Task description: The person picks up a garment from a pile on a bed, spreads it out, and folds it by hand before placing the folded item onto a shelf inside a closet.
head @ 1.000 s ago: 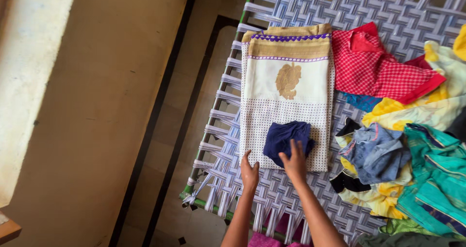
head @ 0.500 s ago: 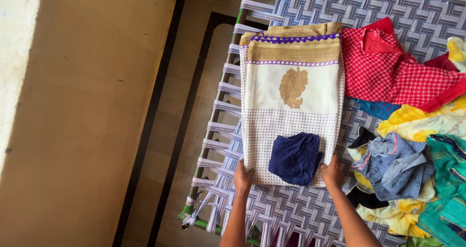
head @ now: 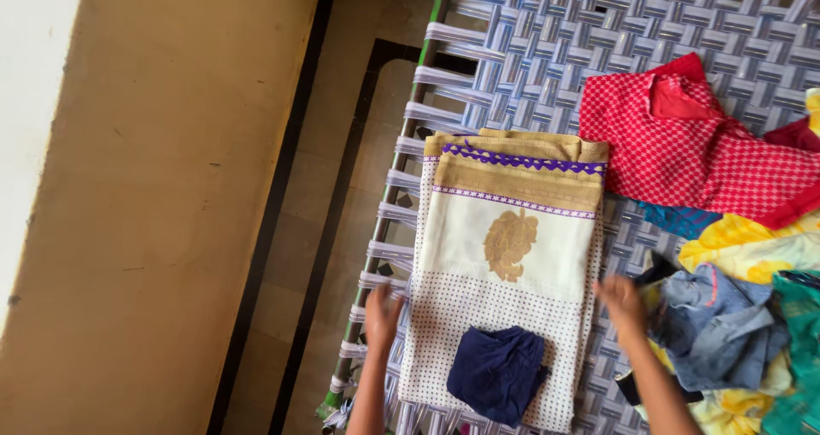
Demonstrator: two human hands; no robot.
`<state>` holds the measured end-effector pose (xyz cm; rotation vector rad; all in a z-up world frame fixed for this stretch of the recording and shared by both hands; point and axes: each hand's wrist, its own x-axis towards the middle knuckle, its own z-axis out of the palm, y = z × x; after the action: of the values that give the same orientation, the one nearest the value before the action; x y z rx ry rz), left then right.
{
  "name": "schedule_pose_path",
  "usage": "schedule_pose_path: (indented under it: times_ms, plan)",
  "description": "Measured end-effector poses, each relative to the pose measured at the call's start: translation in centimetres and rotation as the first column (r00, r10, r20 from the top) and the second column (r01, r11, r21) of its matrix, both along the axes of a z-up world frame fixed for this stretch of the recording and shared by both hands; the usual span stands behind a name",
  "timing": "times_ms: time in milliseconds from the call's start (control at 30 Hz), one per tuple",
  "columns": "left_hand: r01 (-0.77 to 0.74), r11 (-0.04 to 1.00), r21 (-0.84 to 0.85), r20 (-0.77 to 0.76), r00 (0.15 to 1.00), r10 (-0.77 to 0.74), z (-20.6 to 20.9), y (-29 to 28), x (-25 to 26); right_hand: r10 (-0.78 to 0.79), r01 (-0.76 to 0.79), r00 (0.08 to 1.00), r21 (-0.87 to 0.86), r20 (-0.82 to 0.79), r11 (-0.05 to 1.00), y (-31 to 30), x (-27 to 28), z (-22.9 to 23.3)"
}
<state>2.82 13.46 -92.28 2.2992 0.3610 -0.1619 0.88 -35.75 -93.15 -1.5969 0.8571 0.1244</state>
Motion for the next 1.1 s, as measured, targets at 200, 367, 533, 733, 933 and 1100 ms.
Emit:
schedule_pose_path:
  times_ms: [200,367,533,733,933,1100]
  plan:
    - [0.090,0.987,0.136,0.268,0.956,-0.124,-2.1,-9.9,19.6,0.086,-0.096,0.978,0.042,0.191,0.995,-0.9,17.9,-1.4]
    - [-0.083,0.979,0.188,-0.026,0.996,0.089,-2.0,-15.9,27.3,0.054,-0.053,0.988,-0.009,0.144,0.999,-0.5,25.1,-3.7]
    - [-0.078,0.955,-0.285,-0.192,0.981,0.022,-3.4,-16.4,28.1,0.155,-0.161,0.987,0.159,0.053,0.974,-1.4,23.9,-2.1]
    - [0.401,0.817,-0.415,0.172,0.916,-0.362,2.7,-8.3,19.2,-0.182,-0.049,0.927,0.587,0.328,0.808,0.0,12.2,4.3]
    - [0.648,0.705,0.288,0.019,0.732,-0.681,7.3,-0.1,8.5,0.829,-0.546,0.544,-0.694,0.132,0.469,1.5,-1.8,6.9]
    - [0.505,0.829,0.240,0.057,0.845,-0.531,5.9,-1.7,9.4,0.630,-0.414,0.773,-0.688,0.081,0.596,0.6,-1.1,6.0]
